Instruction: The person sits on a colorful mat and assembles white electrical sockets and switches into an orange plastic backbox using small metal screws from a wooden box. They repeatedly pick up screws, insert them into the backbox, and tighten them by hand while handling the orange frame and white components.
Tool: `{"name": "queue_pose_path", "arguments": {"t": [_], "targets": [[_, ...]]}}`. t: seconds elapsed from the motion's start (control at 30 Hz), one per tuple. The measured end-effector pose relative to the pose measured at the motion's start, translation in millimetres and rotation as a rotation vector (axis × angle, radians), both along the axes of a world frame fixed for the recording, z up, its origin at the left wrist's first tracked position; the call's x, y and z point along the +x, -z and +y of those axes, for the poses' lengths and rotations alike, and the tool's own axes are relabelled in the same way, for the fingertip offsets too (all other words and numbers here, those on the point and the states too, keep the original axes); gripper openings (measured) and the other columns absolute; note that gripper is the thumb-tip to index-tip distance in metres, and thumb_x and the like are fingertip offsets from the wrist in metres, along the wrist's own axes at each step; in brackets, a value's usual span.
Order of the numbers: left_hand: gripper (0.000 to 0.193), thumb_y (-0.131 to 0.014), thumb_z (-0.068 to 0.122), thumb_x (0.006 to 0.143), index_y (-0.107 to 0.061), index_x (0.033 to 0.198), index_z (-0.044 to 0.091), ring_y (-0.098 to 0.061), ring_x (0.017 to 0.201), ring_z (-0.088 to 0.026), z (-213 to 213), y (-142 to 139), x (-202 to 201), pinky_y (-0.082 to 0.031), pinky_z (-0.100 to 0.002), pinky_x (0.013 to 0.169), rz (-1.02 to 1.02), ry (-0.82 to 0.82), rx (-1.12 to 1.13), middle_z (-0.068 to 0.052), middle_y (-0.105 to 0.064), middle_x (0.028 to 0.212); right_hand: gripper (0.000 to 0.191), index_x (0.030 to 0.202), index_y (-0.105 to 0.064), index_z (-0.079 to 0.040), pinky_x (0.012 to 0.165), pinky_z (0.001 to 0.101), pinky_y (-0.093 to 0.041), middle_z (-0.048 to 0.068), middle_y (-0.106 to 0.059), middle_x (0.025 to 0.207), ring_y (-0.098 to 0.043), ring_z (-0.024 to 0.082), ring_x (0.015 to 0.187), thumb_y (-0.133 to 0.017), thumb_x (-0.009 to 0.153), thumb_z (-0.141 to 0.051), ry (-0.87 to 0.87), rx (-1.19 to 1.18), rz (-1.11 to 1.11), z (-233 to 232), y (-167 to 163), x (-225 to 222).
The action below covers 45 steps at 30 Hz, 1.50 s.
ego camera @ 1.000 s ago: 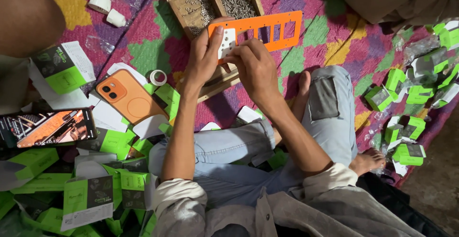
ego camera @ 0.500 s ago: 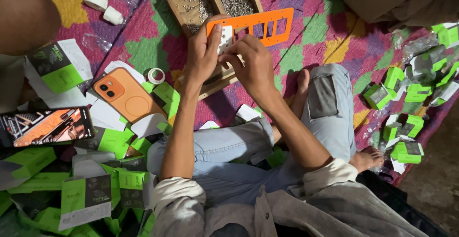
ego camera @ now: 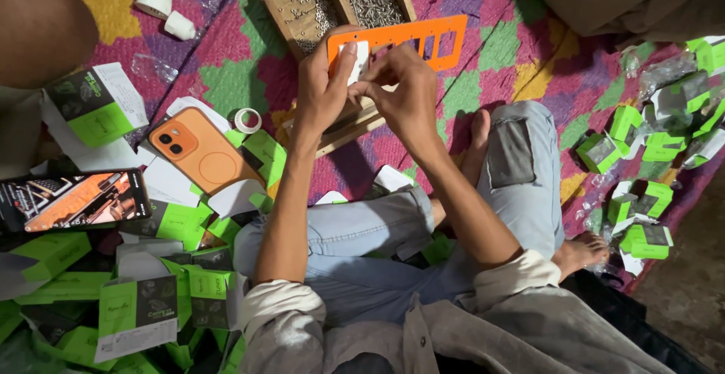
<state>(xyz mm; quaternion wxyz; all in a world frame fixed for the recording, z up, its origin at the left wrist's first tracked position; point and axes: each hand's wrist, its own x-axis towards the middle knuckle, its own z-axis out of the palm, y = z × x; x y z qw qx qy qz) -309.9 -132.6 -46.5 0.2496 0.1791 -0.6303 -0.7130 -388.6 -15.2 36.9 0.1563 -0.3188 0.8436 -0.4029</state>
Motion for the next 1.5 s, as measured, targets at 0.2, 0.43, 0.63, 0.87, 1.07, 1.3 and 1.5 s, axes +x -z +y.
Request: {"name": "queue_pose_path", "arguments": {"t": [0.2, 0.43, 0.63, 0.87, 1.07, 1.3, 1.5], "targets": [[0.028, -0.052, 0.02, 0.111, -0.061, 0.132, 0.005, -0.066, 0.078, -0.011, 0, 2, -2, -0.054, -0.028, 0.067, -0.064, 0.082, 0.015, -0.007, -0.071, 0.093, 0.067, 0.099, -0.06, -0.005, 0.092, 0.043, -0.048, 0.01, -0.063, 0.104, -0.059, 0.028, 0.105, -0.106, 0.058, -0.033, 0.077, 0.133, 0.249, 1, 8, -10], [0.026, -0.051, 0.019, 0.112, -0.062, 0.132, 0.006, -0.064, 0.076, -0.011, 6, -3, 0, -0.054, -0.025, 0.064, -0.014, 0.14, 0.046, -0.008, -0.072, 0.101, 0.105, 0.14, -0.046, -0.009, 0.105, 0.0527, -0.033, 0.015, -0.054, 0.134, -0.048, 0.033, 0.131, -0.102, 0.053, -0.03, -0.066, 0.24, 0.291, -5, -1, -35], [0.029, -0.049, 0.022, 0.117, -0.059, 0.139, 0.005, -0.073, 0.088, -0.016, -7, -11, 3, -0.063, -0.03, 0.066, 0.108, 0.066, 0.45, -0.011, -0.071, 0.107, 0.102, 0.147, -0.043, -0.012, 0.118, 0.0548, -0.027, 0.014, -0.05, 0.146, -0.041, 0.033, 0.144, -0.099, 0.069, -0.047, -0.355, 0.132, 0.278, -2, -16, -28], [0.043, -0.05, 0.037, 0.106, -0.046, 0.14, 0.01, -0.074, 0.074, -0.022, -12, -24, 17, -0.057, -0.03, 0.046, 0.158, 0.36, 0.796, -0.016, -0.069, 0.114, 0.061, 0.15, -0.057, -0.019, 0.116, 0.0495, -0.044, 0.015, -0.059, 0.154, -0.056, 0.032, 0.142, -0.074, 0.093, -0.011, -0.595, 0.376, 0.656, 36, -48, -39], [0.066, -0.056, 0.063, 0.103, -0.055, 0.143, 0.009, -0.054, 0.086, -0.008, 4, -2, 8, -0.044, -0.024, 0.071, 0.194, 0.307, 0.301, -0.005, -0.064, 0.12, 0.036, 0.137, -0.066, -0.013, 0.069, 0.0376, -0.058, 0.014, -0.076, 0.1, -0.075, 0.023, 0.078, -0.067, 0.102, -0.013, -0.311, 0.443, 0.124, 57, -77, -31], [0.063, -0.057, 0.051, 0.109, -0.055, 0.14, -0.004, -0.064, 0.104, -0.015, 25, 14, 10, -0.054, -0.033, 0.092, 0.212, 0.228, 0.852, -0.011, -0.064, 0.123, 0.04, 0.136, -0.055, -0.001, 0.082, 0.0323, -0.064, 0.01, -0.073, 0.111, -0.075, 0.015, 0.094, -0.064, 0.103, -0.022, -0.075, 0.037, -0.767, 39, -47, -9], [0.076, -0.042, 0.056, 0.108, -0.04, 0.154, -0.004, -0.064, 0.125, -0.028, 14, -22, 12, -0.057, -0.042, 0.102, 0.33, 0.26, 1.012, -0.02, -0.059, 0.148, 0.035, 0.129, -0.058, -0.004, 0.075, 0.0315, -0.06, 0.005, -0.068, 0.11, -0.07, 0.014, 0.086, -0.065, 0.101, -0.023, 0.005, -0.154, -1.092, 27, -6, 3]]}}
